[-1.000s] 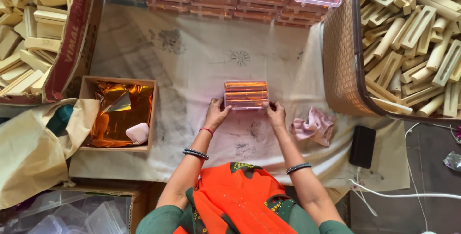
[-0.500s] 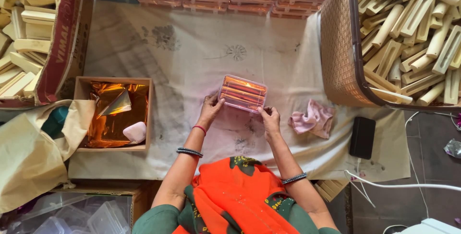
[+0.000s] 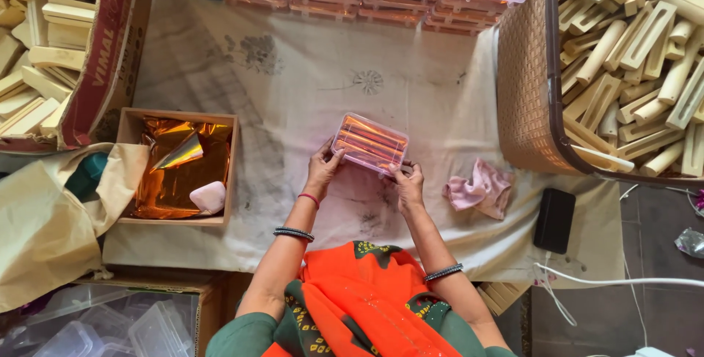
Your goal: The person picks up wooden blocks from a basket, wipes them with a pink cloth, and then wraps them in gold foil. The wrapped blocks are placed into a small box.
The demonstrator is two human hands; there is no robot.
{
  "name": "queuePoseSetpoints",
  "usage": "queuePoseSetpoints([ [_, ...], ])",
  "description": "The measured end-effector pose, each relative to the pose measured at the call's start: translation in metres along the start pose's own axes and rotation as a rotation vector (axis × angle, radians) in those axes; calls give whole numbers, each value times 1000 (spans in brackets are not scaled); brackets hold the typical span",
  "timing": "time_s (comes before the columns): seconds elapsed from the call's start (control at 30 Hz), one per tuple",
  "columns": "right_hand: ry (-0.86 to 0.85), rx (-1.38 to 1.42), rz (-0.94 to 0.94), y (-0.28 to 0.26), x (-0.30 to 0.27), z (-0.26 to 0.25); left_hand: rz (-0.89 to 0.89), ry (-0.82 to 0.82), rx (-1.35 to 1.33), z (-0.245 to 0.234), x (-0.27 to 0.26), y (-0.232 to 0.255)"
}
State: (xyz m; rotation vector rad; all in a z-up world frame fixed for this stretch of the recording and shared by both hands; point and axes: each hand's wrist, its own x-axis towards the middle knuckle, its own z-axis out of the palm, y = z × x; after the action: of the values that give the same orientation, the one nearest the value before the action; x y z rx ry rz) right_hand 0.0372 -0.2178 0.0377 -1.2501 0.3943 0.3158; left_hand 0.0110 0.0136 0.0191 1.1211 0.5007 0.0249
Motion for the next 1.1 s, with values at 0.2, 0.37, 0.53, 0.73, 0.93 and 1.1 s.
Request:
queuePoseSetpoints([
  [0.2, 3, -24, -12, -3, -2, 2, -5, 34, 46, 6, 0, 7],
  [0.37, 36, 36, 135, -8, -15, 6, 5, -13, 46, -7, 3, -4],
  [0.53, 93, 49, 228, 12, -25, 5, -14, -26, -32, -7, -3, 0],
  [0.73, 59, 82, 143, 19, -31, 1, -22, -40, -50, -6, -9, 5],
  [0.93, 81, 92, 144, 20, -33, -1, 72, -4, 151, -4, -14, 9],
  [1.1, 100, 82, 137, 26, -33, 0, 60, -2, 90, -3, -13, 8],
])
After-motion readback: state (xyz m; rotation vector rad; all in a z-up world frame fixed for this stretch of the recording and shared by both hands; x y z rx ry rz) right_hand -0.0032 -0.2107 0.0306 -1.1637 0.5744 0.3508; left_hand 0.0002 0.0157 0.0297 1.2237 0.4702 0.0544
